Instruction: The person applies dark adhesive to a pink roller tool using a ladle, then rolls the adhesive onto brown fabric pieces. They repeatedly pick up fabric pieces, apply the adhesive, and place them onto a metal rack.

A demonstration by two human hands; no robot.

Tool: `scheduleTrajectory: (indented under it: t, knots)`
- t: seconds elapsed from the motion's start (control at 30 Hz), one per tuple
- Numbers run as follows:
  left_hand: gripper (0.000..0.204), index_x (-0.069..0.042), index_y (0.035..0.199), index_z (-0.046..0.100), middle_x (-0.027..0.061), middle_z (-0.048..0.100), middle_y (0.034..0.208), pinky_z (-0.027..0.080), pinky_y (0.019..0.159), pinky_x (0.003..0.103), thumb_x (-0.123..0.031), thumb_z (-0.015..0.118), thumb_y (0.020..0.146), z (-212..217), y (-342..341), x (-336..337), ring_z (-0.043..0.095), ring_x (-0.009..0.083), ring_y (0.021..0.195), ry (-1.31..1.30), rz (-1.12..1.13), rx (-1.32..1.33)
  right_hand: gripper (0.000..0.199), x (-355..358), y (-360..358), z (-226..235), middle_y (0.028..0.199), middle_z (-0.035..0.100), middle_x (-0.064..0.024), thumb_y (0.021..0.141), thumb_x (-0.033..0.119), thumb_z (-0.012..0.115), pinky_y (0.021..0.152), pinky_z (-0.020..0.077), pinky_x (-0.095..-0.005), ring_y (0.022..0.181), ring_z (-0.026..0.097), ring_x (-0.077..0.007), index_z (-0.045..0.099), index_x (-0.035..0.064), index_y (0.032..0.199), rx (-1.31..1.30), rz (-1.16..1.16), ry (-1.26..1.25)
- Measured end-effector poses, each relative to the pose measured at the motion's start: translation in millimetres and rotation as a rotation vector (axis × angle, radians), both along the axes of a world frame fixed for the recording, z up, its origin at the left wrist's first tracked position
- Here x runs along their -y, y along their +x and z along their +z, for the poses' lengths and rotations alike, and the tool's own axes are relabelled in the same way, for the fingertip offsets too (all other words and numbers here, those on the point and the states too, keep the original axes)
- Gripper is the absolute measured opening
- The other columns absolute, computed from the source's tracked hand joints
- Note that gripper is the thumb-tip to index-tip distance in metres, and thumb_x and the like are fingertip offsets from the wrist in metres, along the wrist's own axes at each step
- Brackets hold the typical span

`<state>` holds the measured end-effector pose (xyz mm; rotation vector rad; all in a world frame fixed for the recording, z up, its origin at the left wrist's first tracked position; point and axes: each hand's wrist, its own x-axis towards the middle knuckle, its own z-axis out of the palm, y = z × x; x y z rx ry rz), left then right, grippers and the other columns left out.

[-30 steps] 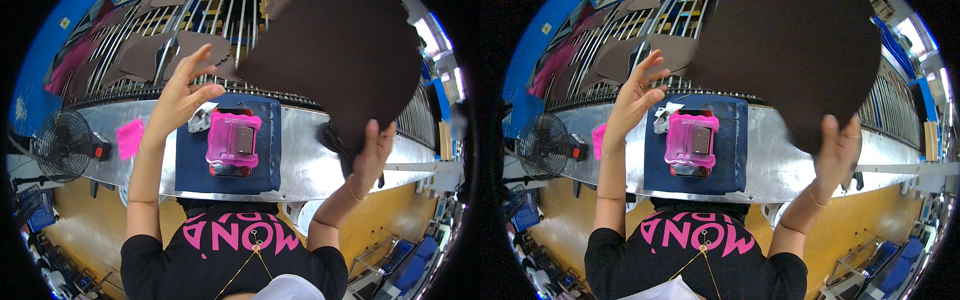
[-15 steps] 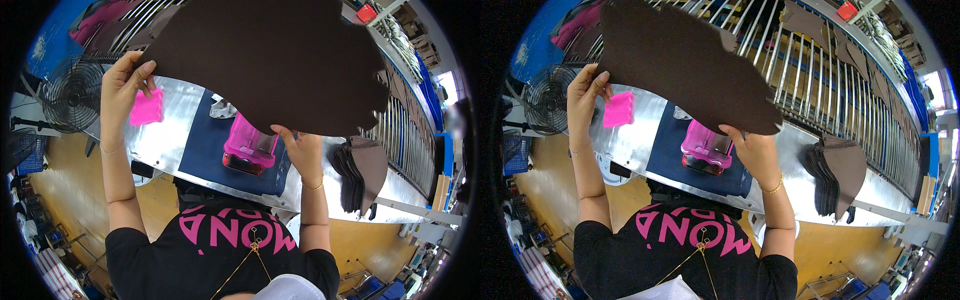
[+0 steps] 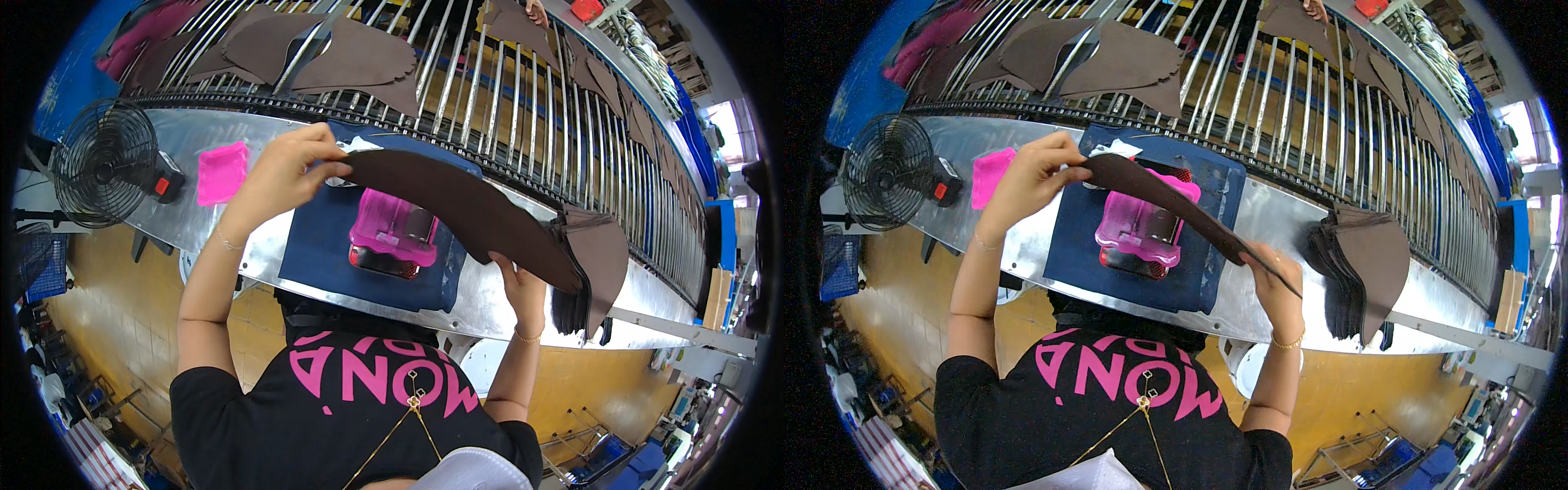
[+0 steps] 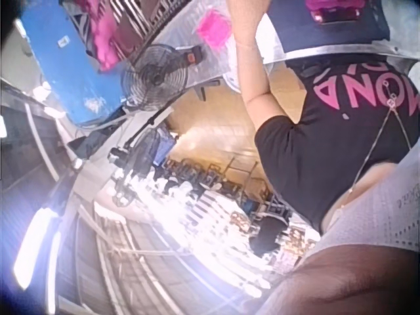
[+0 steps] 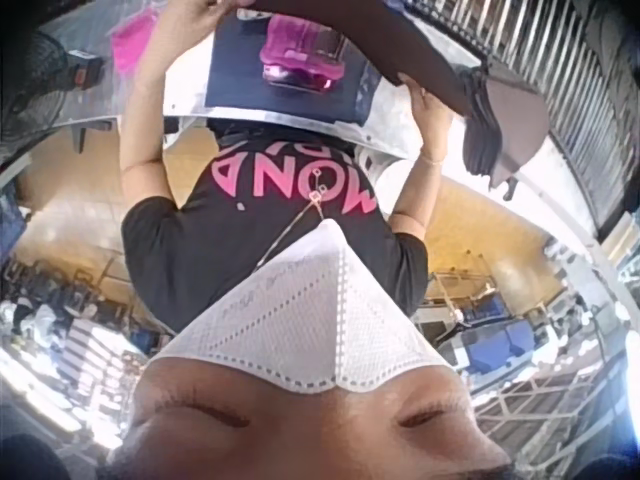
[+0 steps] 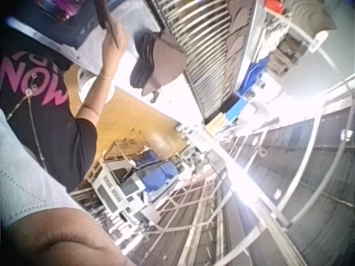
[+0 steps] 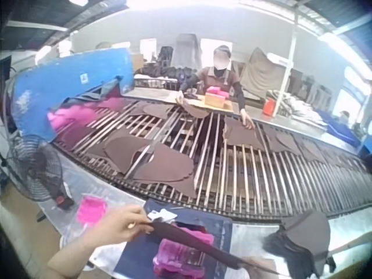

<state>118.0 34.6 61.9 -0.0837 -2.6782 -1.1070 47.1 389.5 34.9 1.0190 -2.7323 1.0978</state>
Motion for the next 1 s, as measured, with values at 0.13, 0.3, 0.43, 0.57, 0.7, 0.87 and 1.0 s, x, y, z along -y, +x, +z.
scheduleTrajectory:
  t: [0.13, 0.3, 0.43, 0.57, 0.7, 0.87, 1.0]
  knots:
    - [0.014, -0.005, 0.082, 0.069, 0.0066, 0.052, 0.079, 0.044, 0.065, 0.034, -0.008, 0.074, 0.070, -0.6, -20.6, -30.3, 0.053, 0.0250, 0.078, -0.094, -0.168, -0.096, 0.019, -63.2, 8.5, -22.2, 0.078, 0.068, -0.0116, 0.077, 0.009, 0.073, 0.066, 0.0476, -0.0298, 0.067, 0.061, -0.0214, 0.068, -0.0014, 0.092, -0.024, -0.182, -0.012]
    - [0.011, -0.007, 0.076, 0.071, 0.0060, 0.049, 0.085, 0.045, 0.072, 0.035, -0.017, 0.074, 0.071, 2.0, -42.9, -76.9, 0.050, 0.0245, 0.084, -0.123, -0.412, -0.102, 0.011, -135.7, 20.9, 16.5, 0.073, 0.063, -0.0057, 0.082, 0.005, 0.069, 0.062, 0.0418, -0.0228, 0.068, 0.053, -0.0106, 0.064, -0.0043, 0.085, 0.173, -0.459, -0.185]
    - [0.031, -0.007, 0.102, 0.068, 0.0084, 0.051, 0.098, 0.045, 0.081, 0.035, -0.022, 0.073, 0.075, 25.3, -78.1, -98.1, 0.051, 0.0236, 0.091, -0.169, -0.589, -0.260, 0.017, -121.5, 20.3, 69.6, 0.068, 0.050, 0.0054, 0.091, 0.010, 0.061, 0.052, 0.0305, -0.0188, 0.060, 0.039, -0.0034, 0.057, -0.0005, 0.079, -0.083, -0.661, -0.455]
    - [0.074, -0.011, 0.130, 0.052, 0.0105, 0.053, 0.106, 0.048, 0.072, 0.031, -0.040, 0.080, 0.068, 90.5, -123.5, -97.4, 0.055, 0.0213, 0.087, 0.036, -0.424, -0.445, 0.016, -105.0, -4.9, 106.1, 0.070, 0.051, 0.0036, 0.093, 0.013, 0.058, 0.057, 0.0320, -0.0179, 0.067, 0.040, -0.0044, 0.058, -0.0017, 0.087, -0.198, -0.582, -0.267]
    - [0.059, -0.006, 0.123, 0.054, 0.0164, 0.059, 0.106, 0.045, 0.081, 0.035, -0.033, 0.073, 0.075, 152.0, -152.5, -84.6, 0.055, 0.0259, 0.097, -0.064, -0.383, -0.636, 0.015, -88.0, -38.7, 128.1, 0.070, 0.051, 0.0022, 0.092, 0.012, 0.058, 0.056, 0.0310, -0.0200, 0.065, 0.040, -0.0056, 0.060, -0.0026, 0.092, -0.170, -0.401, -0.167]
    - [0.030, 0.004, 0.096, 0.065, 0.0215, 0.064, 0.089, 0.049, 0.078, 0.040, -0.018, 0.067, 0.076, 191.0, -155.6, -59.3, 0.062, 0.0359, 0.085, -0.199, -0.610, -0.472, 0.014, -58.8, -81.9, 160.6, 0.067, 0.048, -0.0046, 0.090, 0.011, 0.060, 0.055, 0.0312, -0.0218, 0.061, 0.039, -0.0079, 0.062, -0.0013, 0.096, -0.306, -0.192, 0.079]
    - [0.020, 0.001, 0.090, 0.067, 0.0182, 0.064, 0.091, 0.050, 0.074, 0.040, -0.016, 0.063, 0.078, 159.2, -179.2, -44.9, 0.062, 0.0350, 0.083, -0.248, -0.545, -0.393, 0.020, -11.6, -100.7, 186.5, 0.090, 0.066, -0.0126, 0.089, 0.014, 0.061, 0.080, 0.0446, -0.0288, 0.083, 0.060, -0.0175, 0.064, 0.0026, 0.105, -0.876, -0.244, 0.392]
